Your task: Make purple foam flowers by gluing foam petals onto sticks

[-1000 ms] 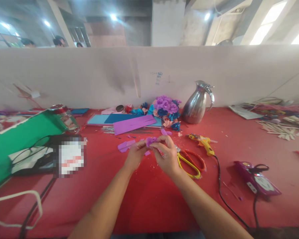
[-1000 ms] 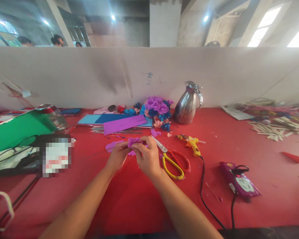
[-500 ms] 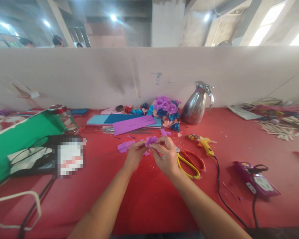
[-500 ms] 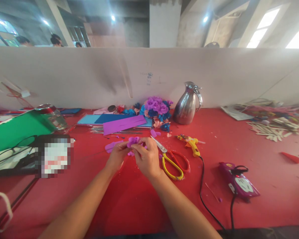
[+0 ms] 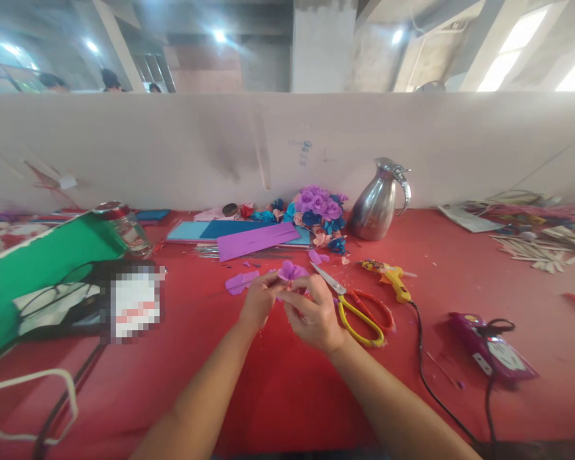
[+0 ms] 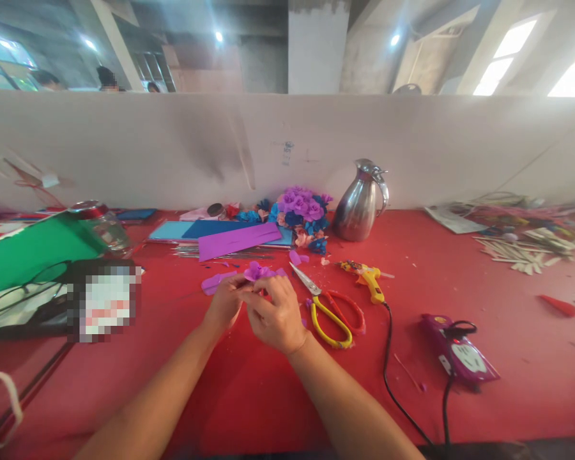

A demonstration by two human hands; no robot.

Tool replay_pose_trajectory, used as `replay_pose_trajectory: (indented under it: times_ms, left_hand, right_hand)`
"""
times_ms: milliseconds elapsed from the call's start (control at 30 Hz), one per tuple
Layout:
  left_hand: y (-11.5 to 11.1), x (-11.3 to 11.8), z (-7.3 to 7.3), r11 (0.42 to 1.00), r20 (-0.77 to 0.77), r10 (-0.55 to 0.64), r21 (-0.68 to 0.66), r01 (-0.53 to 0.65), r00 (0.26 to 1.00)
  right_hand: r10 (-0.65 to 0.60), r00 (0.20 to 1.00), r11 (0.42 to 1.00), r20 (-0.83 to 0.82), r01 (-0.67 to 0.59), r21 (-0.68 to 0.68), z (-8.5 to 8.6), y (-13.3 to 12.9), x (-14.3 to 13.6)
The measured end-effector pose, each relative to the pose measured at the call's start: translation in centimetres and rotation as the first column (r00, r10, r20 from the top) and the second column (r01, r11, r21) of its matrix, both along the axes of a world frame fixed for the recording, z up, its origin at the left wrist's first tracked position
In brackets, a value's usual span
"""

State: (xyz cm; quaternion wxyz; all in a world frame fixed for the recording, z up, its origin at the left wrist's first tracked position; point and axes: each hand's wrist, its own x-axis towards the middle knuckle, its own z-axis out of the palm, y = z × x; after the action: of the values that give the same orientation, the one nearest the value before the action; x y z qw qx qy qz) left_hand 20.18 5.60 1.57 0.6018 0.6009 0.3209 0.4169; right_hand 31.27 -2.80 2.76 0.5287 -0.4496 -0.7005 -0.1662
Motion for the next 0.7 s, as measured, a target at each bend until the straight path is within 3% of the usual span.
replay_pose_trajectory:
  times_ms: [100,200,333,500,600,700]
  left_hand:
    - [0.2,0.1,-0.3,0.999,0.022,0.023,-0.045,-0.022,0.999]
    - [0.5,0.1,-0.6,0.997,-0.003,0.062,-0.036,-0.062,0.998]
    - [0.8,-0.1,-0.8,0.996,0.009,0.092,-0.013,-0.092,0.996]
    - [1.1,-0.3,-0.7,0.979,0.070,0.195,-0.074,-0.189,0.978]
    - [1.6,-0.3,-0.7,0.946,0.109,0.310,-0.131,-0.296,0.944]
    - [2.2,-0.5,-0.7,0.918,0.183,0.384,-0.181,-0.353,0.905]
  right_hand:
    - [0.057,0.997,0.996,0.046,-0.060,0.068,0.4,-0.4,0.1]
    - [-0.021,0.983,0.999,-0.183,0.030,0.044,0.5,-0.3,0.6]
    - [-0.183,0.833,0.983,-0.522,0.166,-0.079,0.2,0.7,1.7]
    - [-0.285,0.638,0.958,-0.715,0.166,-0.234,-0.6,2.0,3.3]
    - [-0.361,0.659,0.929,-0.660,0.189,-0.319,-1.1,2.6,4.4]
    - [-0.436,0.807,0.849,-0.398,0.223,-0.478,-1.6,2.8,5.2]
